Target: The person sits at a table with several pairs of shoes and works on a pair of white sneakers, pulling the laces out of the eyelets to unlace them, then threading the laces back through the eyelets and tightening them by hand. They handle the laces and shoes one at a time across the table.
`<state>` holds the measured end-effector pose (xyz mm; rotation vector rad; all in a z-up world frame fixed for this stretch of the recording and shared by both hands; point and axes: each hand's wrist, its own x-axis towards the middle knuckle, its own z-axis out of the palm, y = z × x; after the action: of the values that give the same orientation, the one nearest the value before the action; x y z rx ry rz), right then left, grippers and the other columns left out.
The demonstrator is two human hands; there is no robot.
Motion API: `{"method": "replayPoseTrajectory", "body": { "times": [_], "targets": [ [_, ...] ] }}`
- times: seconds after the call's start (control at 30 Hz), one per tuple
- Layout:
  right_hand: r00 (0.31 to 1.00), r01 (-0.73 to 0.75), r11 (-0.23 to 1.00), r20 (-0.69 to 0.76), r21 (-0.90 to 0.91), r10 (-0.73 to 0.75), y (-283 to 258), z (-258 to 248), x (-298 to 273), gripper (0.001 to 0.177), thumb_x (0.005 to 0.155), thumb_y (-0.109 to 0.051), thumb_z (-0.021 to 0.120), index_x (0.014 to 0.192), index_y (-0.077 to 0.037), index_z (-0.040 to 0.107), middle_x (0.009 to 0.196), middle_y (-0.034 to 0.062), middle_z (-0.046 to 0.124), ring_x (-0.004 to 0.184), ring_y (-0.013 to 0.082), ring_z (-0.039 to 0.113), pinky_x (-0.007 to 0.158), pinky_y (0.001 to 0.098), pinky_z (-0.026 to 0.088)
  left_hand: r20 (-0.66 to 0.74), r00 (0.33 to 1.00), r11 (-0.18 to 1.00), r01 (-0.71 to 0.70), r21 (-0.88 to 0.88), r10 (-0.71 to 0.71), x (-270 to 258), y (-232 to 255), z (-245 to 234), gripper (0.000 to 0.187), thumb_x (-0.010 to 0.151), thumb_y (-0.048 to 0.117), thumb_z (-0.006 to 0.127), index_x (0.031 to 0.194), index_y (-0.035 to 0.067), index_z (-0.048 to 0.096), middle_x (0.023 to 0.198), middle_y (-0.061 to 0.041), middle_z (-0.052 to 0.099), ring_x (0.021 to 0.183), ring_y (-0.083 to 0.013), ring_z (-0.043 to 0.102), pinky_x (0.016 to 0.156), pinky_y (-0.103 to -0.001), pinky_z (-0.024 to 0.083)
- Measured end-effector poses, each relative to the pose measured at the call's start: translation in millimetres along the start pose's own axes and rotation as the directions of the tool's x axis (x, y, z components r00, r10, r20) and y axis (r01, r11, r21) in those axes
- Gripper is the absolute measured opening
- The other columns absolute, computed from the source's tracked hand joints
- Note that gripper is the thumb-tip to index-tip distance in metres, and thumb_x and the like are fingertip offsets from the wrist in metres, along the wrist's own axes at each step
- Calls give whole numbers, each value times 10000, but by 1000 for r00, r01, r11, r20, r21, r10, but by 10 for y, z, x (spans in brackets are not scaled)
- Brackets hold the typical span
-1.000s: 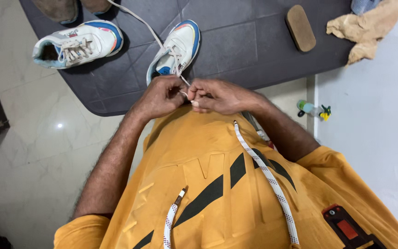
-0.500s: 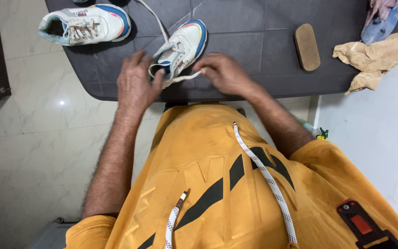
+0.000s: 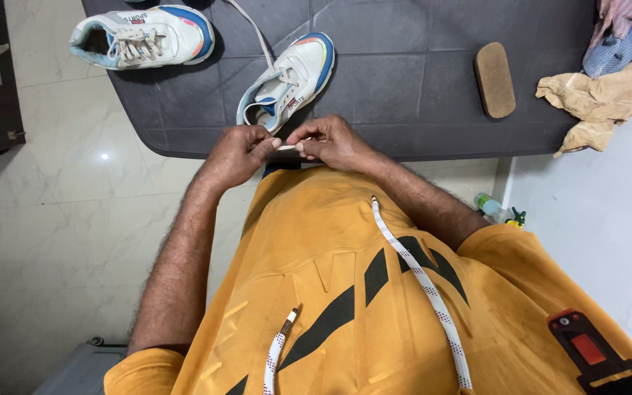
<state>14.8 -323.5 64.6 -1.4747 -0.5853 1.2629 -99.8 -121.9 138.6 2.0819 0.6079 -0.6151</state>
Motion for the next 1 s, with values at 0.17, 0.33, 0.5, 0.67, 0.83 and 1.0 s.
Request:
{"method": "replayPoseTrajectory", "body": {
  "times": [0.17,0.33,0.5,0.67,0.83,1.0],
  "targets": [
    [995,33,996,-95,87,-25,10,95,77,122,985,-50,690,1098,-6,682,883,30,707,790,50,678,694,205,600,-213,934,925,-210,318,286,-28,58,-78,213,948,208,743,1045,22,780,901,-171,758,820,-288,726,750,-481,581],
    [974,160,973,-187,165,-128,-38,206,238,136,958,-14,737,978,-12,603,822,32,635,730,55,624,623,221,565,-61,964,964,-262,-46,259,152,64,-140,393,912,273,789,1181,-5,720,1079,-186,747,954,-265,734,790,-441,606],
    [956,153,972,-275,180,-99,-100,281,282,170,972,-32,724,980,-38,554,835,41,653,746,58,658,626,223,590,223,962,919,-62,-390,160,392,-105,-316,316,873,258,796,1108,47,787,951,-98,807,883,-156,747,813,-348,627],
    [928,150,982,-358,117,-99,-141,470,414,156,985,-18,720,1002,-29,566,880,67,655,802,76,681,674,229,608,298,942,898,-7,-440,153,599,-376,-524,239,899,221,792,1044,30,790,894,-86,796,812,-120,732,755,-303,618],
    [906,195,966,-408,171,-111,-174,582,491,277,944,-58,758,1131,-29,555,1003,83,634,973,109,663,862,269,633,266,930,918,-144,-371,253,839,-540,-622,157,947,178,749,966,23,756,833,-74,753,749,-120,680,672,-310,567],
    [665,-169,975,-747,-144,5,-155,670,633,519,848,-152,867,1199,48,540,1057,163,623,917,199,662,765,339,599,-25,820,820,-573,-16,572,1096,-630,-503,123,956,63,734,903,-36,686,879,-136,628,831,-263,604,756,-427,476]
  ]
}}
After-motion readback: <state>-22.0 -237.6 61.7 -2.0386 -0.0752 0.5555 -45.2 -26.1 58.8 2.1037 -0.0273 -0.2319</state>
